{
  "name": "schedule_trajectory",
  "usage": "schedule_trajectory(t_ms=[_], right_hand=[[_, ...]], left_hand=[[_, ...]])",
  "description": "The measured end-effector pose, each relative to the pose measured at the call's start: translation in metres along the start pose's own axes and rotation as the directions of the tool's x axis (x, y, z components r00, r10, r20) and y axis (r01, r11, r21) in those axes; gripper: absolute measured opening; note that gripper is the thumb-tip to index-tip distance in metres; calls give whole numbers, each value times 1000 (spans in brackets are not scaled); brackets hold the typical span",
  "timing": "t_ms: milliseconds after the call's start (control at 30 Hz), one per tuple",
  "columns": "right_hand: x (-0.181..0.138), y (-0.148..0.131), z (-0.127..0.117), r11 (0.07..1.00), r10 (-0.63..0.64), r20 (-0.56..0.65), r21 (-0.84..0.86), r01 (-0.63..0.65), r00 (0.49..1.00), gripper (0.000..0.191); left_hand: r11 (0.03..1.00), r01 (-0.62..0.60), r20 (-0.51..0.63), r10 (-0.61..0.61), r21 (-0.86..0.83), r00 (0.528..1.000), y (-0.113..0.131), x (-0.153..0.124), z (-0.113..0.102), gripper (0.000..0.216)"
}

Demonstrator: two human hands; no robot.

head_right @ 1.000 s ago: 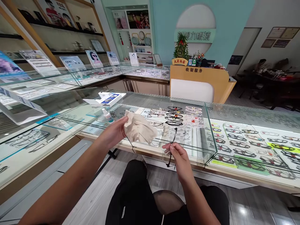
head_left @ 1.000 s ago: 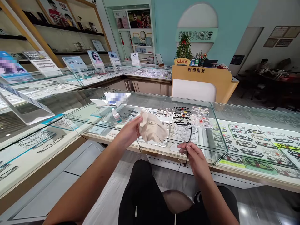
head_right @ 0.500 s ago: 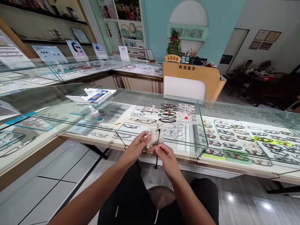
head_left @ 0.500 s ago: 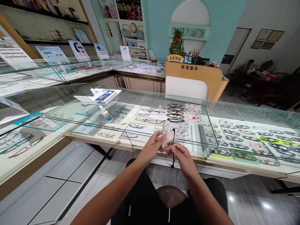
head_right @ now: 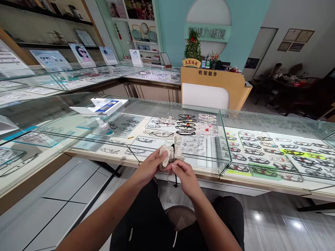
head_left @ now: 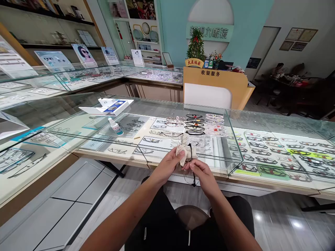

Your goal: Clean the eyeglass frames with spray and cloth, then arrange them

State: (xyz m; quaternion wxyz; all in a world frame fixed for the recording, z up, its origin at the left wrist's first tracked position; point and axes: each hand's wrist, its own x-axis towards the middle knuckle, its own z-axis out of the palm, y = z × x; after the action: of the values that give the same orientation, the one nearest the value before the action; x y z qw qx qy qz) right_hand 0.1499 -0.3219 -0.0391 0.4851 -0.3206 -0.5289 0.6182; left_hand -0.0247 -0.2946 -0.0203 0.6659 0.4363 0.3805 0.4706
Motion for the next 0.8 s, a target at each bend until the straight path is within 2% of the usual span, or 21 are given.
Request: schedule_trajectory(t_ms=[200, 400, 533, 700, 800], right_hand=[[0, 0, -2, 999, 6, 33, -46, -4, 999, 35], [2, 7, -6, 1000, 20, 60, 18, -22, 998, 36], [4, 11, -5, 997, 43, 75, 66, -48, 996, 36], [3, 7, 1, 998, 59, 121, 25, -63, 991, 40], [3, 8, 0, 998, 54, 93, 34, -58, 994, 39]], left_hand=[[999, 26, 98, -27, 21, 995, 0, 0, 2, 44], [998, 68, 205, -63, -17, 977, -2, 4, 3, 46], [997, 66, 169, -57, -49, 984, -8, 6, 6, 48], [997, 71, 66, -68, -33, 995, -13, 9, 10, 58], [997, 73, 104, -69, -33, 992, -12, 10, 9, 63]])
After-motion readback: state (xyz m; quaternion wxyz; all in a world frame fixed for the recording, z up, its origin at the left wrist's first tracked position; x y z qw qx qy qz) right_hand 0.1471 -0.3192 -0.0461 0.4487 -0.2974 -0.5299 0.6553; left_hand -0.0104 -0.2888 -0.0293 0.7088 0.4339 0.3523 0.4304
